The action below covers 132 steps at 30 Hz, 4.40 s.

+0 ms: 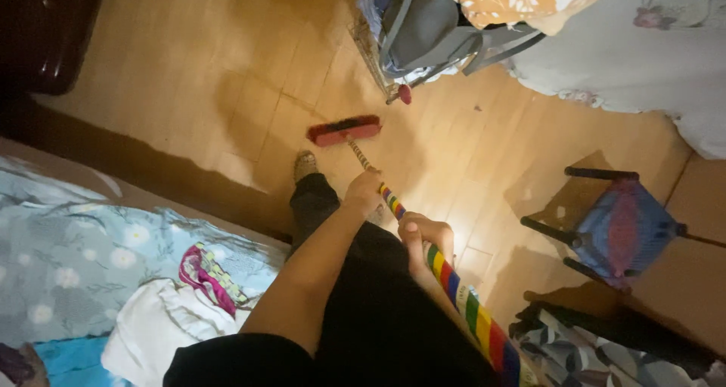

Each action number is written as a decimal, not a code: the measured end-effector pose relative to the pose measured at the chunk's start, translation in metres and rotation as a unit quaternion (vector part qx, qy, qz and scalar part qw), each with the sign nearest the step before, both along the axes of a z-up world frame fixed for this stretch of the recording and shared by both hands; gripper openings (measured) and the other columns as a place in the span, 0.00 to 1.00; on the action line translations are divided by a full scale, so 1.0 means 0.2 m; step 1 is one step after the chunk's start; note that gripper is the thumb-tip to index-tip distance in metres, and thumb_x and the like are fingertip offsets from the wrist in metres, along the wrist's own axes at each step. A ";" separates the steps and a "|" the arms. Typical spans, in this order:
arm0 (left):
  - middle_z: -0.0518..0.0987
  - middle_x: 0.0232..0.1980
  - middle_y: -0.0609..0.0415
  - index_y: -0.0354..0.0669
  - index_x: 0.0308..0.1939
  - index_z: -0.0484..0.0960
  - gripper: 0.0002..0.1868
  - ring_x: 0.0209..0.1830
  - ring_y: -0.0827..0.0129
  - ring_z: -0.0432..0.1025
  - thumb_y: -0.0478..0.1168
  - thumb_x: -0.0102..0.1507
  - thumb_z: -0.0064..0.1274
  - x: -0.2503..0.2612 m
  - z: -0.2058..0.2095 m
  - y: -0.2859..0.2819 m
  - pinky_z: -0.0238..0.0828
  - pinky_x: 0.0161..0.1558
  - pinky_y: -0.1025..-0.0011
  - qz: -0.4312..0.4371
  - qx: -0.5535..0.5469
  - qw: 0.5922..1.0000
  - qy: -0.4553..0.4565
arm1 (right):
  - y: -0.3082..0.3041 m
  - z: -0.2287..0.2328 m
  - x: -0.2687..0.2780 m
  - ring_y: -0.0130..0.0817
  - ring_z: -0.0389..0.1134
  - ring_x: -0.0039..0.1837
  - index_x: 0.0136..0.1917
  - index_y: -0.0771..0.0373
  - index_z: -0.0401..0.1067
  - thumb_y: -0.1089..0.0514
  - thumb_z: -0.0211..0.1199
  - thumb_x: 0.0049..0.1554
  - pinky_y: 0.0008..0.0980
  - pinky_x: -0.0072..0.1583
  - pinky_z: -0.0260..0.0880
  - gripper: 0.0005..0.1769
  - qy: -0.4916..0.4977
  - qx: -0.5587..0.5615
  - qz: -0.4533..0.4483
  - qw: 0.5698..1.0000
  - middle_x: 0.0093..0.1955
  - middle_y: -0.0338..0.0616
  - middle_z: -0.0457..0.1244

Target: Sweeping the wooden floor in a bedroom with a broom.

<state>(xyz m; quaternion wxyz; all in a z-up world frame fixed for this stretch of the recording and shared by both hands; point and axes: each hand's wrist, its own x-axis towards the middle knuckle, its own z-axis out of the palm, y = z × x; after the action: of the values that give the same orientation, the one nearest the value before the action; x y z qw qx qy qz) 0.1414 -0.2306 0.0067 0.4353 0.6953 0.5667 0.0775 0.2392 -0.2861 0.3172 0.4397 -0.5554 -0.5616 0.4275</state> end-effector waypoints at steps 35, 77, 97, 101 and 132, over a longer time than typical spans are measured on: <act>0.77 0.55 0.33 0.32 0.61 0.71 0.26 0.54 0.42 0.74 0.38 0.60 0.53 -1.06 -0.04 0.75 0.74 0.53 0.56 0.077 -0.020 0.993 0.091 | 0.69 -0.21 -0.70 0.53 0.67 0.42 0.33 0.69 0.63 0.74 0.53 0.60 0.47 0.57 0.71 0.14 0.054 0.112 0.213 0.969 0.34 0.54 0.60; 0.78 0.52 0.32 0.36 0.52 0.75 0.13 0.47 0.41 0.77 0.32 0.63 0.47 0.39 0.60 -0.14 0.75 0.45 0.50 0.177 0.044 0.982 0.049 | 0.01 0.15 0.66 0.37 0.61 0.35 0.30 0.66 0.57 0.56 0.51 0.68 0.40 0.47 0.67 0.25 0.137 0.117 0.258 0.949 0.30 0.43 0.56; 0.81 0.49 0.35 0.41 0.58 0.73 0.18 0.49 0.36 0.75 0.47 0.71 0.41 -0.84 0.15 -0.36 0.68 0.48 0.42 0.564 -0.029 0.823 0.063 | 0.27 -0.45 -0.37 0.50 0.65 0.72 0.43 0.59 0.77 0.60 0.67 0.58 0.44 0.71 0.64 0.02 -0.020 0.148 0.497 0.855 0.59 0.45 0.70; 0.81 0.49 0.36 0.42 0.55 0.75 0.32 0.50 0.38 0.75 0.50 0.51 0.64 -0.73 -0.05 -0.45 0.73 0.48 0.46 0.504 -0.040 0.857 0.101 | 0.32 -0.34 -0.33 0.48 0.71 0.66 0.42 0.63 0.75 0.63 0.61 0.63 0.41 0.68 0.69 0.07 0.020 0.114 0.513 0.851 0.53 0.48 0.72; 0.81 0.48 0.39 0.43 0.44 0.80 0.09 0.50 0.44 0.77 0.41 0.64 0.48 1.41 -0.19 0.05 0.77 0.51 0.52 0.361 0.000 0.926 0.113 | 0.42 -0.25 1.62 0.23 0.58 0.41 0.34 0.65 0.60 0.58 0.47 0.70 0.22 0.46 0.60 0.21 0.065 -0.074 0.338 0.936 0.37 0.36 0.58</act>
<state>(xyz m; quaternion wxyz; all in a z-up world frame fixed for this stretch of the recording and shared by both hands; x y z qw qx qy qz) 0.4227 -0.2211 -0.0311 0.3107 0.4479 0.8249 0.1500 0.5630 -0.2019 0.2679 0.2625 -0.3347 -0.6530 0.6267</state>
